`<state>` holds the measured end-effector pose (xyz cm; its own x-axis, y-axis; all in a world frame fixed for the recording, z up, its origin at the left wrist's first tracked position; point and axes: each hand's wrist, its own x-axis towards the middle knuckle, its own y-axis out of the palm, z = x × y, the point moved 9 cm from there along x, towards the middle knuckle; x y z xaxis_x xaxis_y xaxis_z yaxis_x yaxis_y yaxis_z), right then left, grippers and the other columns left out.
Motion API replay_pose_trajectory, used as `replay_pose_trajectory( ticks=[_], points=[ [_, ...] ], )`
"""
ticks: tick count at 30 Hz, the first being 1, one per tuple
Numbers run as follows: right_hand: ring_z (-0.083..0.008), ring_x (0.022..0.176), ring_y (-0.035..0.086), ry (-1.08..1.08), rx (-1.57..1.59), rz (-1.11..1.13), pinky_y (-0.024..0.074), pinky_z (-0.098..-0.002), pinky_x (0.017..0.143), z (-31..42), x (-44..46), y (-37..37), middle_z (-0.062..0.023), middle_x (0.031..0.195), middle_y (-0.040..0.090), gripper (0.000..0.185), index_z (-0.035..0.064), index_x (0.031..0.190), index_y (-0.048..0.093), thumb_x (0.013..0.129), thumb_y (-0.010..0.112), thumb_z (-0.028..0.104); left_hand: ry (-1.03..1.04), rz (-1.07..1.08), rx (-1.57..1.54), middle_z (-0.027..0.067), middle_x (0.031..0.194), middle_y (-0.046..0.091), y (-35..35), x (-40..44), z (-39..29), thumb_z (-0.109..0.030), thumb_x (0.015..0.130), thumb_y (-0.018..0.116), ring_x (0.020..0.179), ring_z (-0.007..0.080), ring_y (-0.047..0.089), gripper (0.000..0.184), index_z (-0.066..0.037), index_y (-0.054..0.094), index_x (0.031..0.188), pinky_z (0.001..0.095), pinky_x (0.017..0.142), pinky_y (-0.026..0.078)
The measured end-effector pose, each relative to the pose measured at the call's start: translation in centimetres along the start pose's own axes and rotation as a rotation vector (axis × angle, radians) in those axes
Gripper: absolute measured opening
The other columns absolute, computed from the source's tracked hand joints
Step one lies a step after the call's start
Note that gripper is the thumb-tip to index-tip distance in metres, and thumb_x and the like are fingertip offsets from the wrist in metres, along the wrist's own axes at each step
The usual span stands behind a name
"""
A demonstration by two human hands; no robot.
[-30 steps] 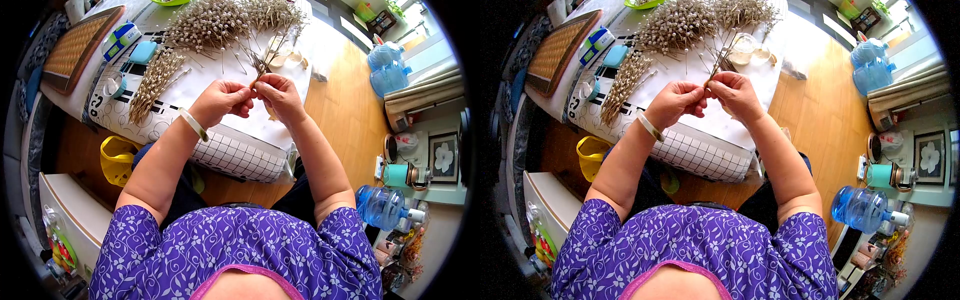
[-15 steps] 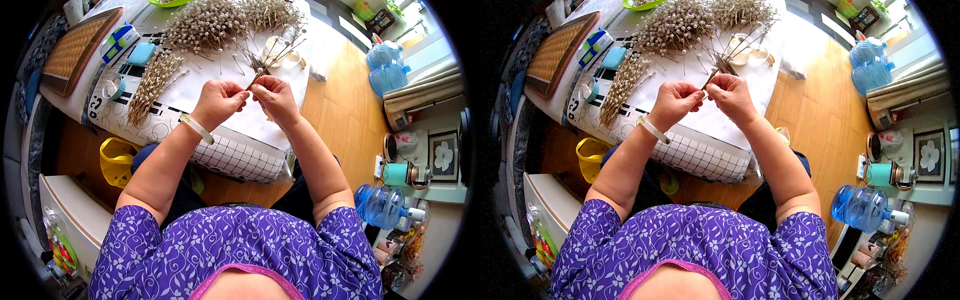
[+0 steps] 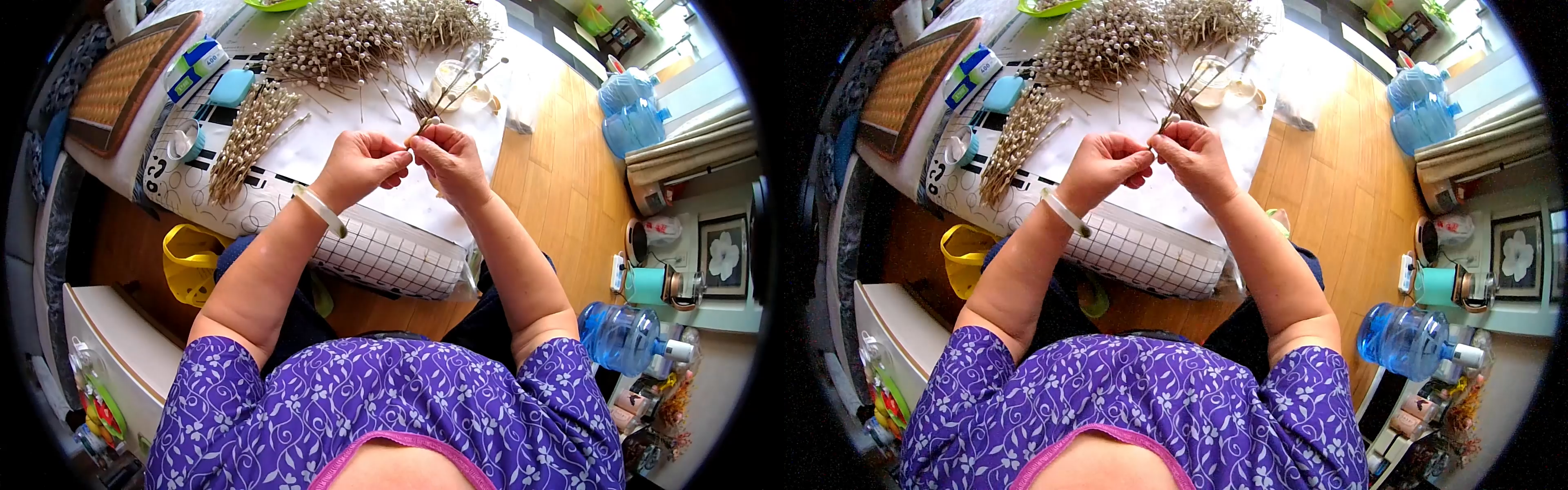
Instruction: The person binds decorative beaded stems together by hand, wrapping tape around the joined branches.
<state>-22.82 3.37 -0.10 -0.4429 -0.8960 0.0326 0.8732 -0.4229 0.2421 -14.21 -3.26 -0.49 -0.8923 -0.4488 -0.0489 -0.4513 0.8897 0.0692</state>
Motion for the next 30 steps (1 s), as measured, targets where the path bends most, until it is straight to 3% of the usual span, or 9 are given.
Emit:
replay_pose_trajectory(
  ticks=[3,7,11,15,17,20,30],
  points=[
    [-0.0055,0.058,0.048,0.002,0.062,0.03,0.0364,-0.018,0.05,0.4,-0.02,0.48,-0.0012,0.066,0.056,0.01,-0.0006,0.075,0.058,0.079,0.06,0.009,-0.181,0.135,-0.197,0.0069,0.072,0.062,1.02,-0.41,0.48,-0.02,0.081,0.059,0.062,0.0118,0.06,0.021,0.0,0.061,0.085,0.0225,0.056,0.049],
    [-0.0044,0.056,0.046,0.037,0.048,0.047,0.0343,-0.0172,0.047,0.2,-0.04,0.6,-0.0004,0.065,0.056,0.01,0.0014,0.077,0.059,0.079,0.06,0.011,-0.247,0.163,-0.225,0.0072,0.072,0.062,0.73,-0.49,1.12,-0.019,0.081,0.059,0.062,0.0115,0.059,0.02,0.001,0.061,0.086,0.0228,0.057,0.049],
    [-0.003,0.054,0.045,0.129,-0.129,0.044,0.0321,-0.0158,0.045,0.51,0.04,0.24,0.0005,0.063,0.055,0.011,0.0031,0.076,0.06,0.079,0.061,0.014,-0.204,0.147,-0.242,0.0074,0.071,0.062,0.34,-0.1,1.01,-0.017,0.08,0.06,0.06,0.0113,0.059,0.019,0.001,0.061,0.085,0.0225,0.055,0.049],
    [-0.0023,0.052,0.044,0.092,-0.117,0.045,0.0323,-0.015,0.045,-0.01,0.05,0.04,-0.0007,0.064,0.055,0.011,0.0017,0.08,0.06,0.08,0.06,0.013,-0.194,0.064,-0.24,0.0076,0.068,0.061,0.28,-0.29,0.77,-0.014,0.079,0.062,0.058,0.0112,0.058,0.016,0.002,0.061,0.082,0.022,0.053,0.048],
    [-0.0059,0.059,0.049,0.004,-0.138,0.01,0.0398,-0.019,0.052,0.64,0.14,0.04,-0.0009,0.065,0.057,0.012,-0.0002,0.076,0.061,0.079,0.059,0.011,-0.17,0.061,-0.243,0.0076,0.068,0.061,0.37,-0.24,0.8,-0.014,0.078,0.062,0.057,0.0112,0.058,0.015,0.002,0.061,0.081,0.0219,0.053,0.048],
    [-0.007,0.061,0.051,0.002,-0.151,0.013,0.0421,-0.0206,0.056,0.46,0.24,0.07,-0.0014,0.067,0.057,0.01,-0.0017,0.076,0.06,0.078,0.057,0.008,-0.144,0.052,-0.246,0.0062,0.066,0.061,0.35,-0.16,1.08,-0.015,0.077,0.064,0.056,0.0111,0.058,0.013,-0.002,0.062,0.077,0.0225,0.053,0.049],
    [-0.0064,0.06,0.05,0.031,-0.149,0.031,0.0404,-0.0202,0.054,0.9,-0.21,0.45,-0.0014,0.066,0.056,0.012,-0.001,0.074,0.059,0.078,0.059,0.01,-0.079,0.003,-0.174,0.0065,0.066,0.06,0.24,-0.05,0.95,-0.012,0.077,0.064,0.054,0.0102,0.056,0.013,0.0,0.059,0.076,0.0214,0.051,0.047]
  ],
)
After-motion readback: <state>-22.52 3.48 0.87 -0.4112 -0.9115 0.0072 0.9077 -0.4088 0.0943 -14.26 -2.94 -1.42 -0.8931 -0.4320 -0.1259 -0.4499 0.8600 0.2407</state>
